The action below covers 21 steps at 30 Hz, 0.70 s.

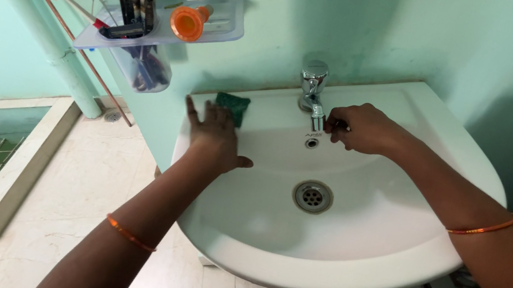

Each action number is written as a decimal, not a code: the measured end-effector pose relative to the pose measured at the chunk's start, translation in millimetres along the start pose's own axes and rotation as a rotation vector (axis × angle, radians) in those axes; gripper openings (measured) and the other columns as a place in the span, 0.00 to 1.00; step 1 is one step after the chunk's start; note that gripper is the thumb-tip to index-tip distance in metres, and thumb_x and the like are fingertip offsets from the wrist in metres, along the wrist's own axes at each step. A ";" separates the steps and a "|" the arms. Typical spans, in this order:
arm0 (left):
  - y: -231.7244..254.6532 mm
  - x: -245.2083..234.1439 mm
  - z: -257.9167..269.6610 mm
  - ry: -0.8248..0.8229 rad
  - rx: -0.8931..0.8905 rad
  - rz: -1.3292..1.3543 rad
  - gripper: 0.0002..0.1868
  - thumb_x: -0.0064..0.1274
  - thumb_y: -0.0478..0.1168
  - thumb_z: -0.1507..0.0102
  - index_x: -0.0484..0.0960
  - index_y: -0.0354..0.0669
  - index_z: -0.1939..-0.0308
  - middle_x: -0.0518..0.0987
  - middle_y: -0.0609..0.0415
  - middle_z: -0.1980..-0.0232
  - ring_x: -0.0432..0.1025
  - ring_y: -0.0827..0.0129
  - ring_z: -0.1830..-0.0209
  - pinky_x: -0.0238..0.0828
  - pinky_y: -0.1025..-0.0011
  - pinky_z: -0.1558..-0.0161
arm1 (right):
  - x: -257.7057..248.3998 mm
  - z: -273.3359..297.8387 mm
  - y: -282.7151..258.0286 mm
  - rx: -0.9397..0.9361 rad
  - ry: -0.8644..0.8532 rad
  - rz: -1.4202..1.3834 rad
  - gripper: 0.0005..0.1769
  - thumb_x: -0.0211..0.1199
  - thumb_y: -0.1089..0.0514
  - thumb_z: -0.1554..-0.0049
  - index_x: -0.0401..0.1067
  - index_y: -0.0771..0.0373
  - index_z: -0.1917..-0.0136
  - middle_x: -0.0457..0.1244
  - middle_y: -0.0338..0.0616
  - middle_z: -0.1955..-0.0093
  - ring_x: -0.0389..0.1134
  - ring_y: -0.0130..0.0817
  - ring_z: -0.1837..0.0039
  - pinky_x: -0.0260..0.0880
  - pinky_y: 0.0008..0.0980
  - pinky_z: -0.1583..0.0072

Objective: The person cleans a white ceramic sink and a silver faucet using a green scouring pad, scrubbing the basin walls, the rim, and around the faucet base.

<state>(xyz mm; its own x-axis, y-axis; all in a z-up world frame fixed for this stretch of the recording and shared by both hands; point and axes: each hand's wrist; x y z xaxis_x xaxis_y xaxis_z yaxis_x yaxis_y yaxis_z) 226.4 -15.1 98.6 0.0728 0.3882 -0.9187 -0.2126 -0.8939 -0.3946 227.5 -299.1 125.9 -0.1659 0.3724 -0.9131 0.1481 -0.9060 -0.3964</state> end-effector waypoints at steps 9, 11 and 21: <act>-2.1 3.8 1.7 -0.037 -0.128 -0.070 0.67 0.46 0.84 0.46 0.52 0.31 0.24 0.50 0.35 0.21 0.46 0.40 0.22 0.12 0.30 0.33 | 6.3 4.0 -4.5 0.001 -0.012 0.016 0.12 0.55 0.59 0.40 0.77 0.54 0.47 0.73 0.36 0.55 0.72 0.30 0.58 0.73 0.38 0.49; -18.9 12.1 -1.4 0.101 -0.109 0.076 0.66 0.47 0.83 0.46 0.55 0.32 0.24 0.54 0.36 0.22 0.50 0.38 0.24 0.15 0.26 0.34 | 6.0 3.2 -2.9 0.006 -0.023 0.001 0.12 0.55 0.58 0.40 0.77 0.54 0.47 0.73 0.37 0.56 0.72 0.30 0.58 0.73 0.37 0.50; -0.6 -2.9 20.7 -0.074 -0.050 0.039 0.62 0.44 0.82 0.40 0.65 0.25 0.28 0.60 0.27 0.24 0.53 0.33 0.23 0.17 0.24 0.31 | 9.7 3.5 -7.2 0.015 -0.126 0.020 0.12 0.54 0.56 0.38 0.77 0.56 0.46 0.73 0.39 0.55 0.71 0.31 0.58 0.74 0.36 0.51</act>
Point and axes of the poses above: each hand's wrist, its own z-axis away from the middle knuckle, its own x-axis out of the palm, y = z × x
